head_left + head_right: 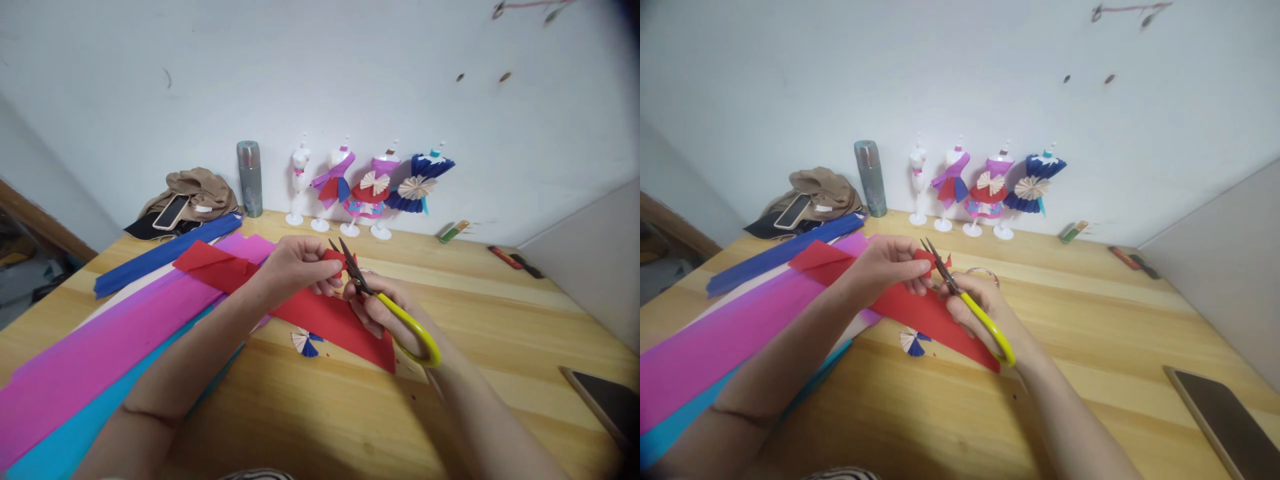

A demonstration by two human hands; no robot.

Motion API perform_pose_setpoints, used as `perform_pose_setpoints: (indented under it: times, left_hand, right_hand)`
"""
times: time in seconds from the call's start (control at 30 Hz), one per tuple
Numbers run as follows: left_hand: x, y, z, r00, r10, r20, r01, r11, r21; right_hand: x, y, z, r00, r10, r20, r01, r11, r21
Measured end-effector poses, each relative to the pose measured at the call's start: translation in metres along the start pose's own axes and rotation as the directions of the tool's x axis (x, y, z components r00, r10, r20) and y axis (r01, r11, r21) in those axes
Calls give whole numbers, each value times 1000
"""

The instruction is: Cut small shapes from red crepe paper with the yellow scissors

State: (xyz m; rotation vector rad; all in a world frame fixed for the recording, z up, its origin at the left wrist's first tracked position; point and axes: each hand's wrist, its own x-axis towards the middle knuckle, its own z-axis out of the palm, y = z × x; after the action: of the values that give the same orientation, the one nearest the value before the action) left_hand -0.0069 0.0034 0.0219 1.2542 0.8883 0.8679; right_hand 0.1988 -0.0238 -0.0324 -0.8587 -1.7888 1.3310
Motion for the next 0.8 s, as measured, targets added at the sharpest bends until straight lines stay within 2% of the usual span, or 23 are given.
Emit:
perform_pose_setpoints:
  times: [0.6, 0.8]
  left_hand:
    - [-2, 7, 0, 1000, -7, -7, 7, 999, 38]
    - [-2, 6, -1, 1000, 0, 8, 0, 999, 32]
  right_hand:
    - [1, 5, 0, 999, -40, 16, 40, 999, 23]
    - [1, 7, 2, 998, -66, -17, 66, 997, 28]
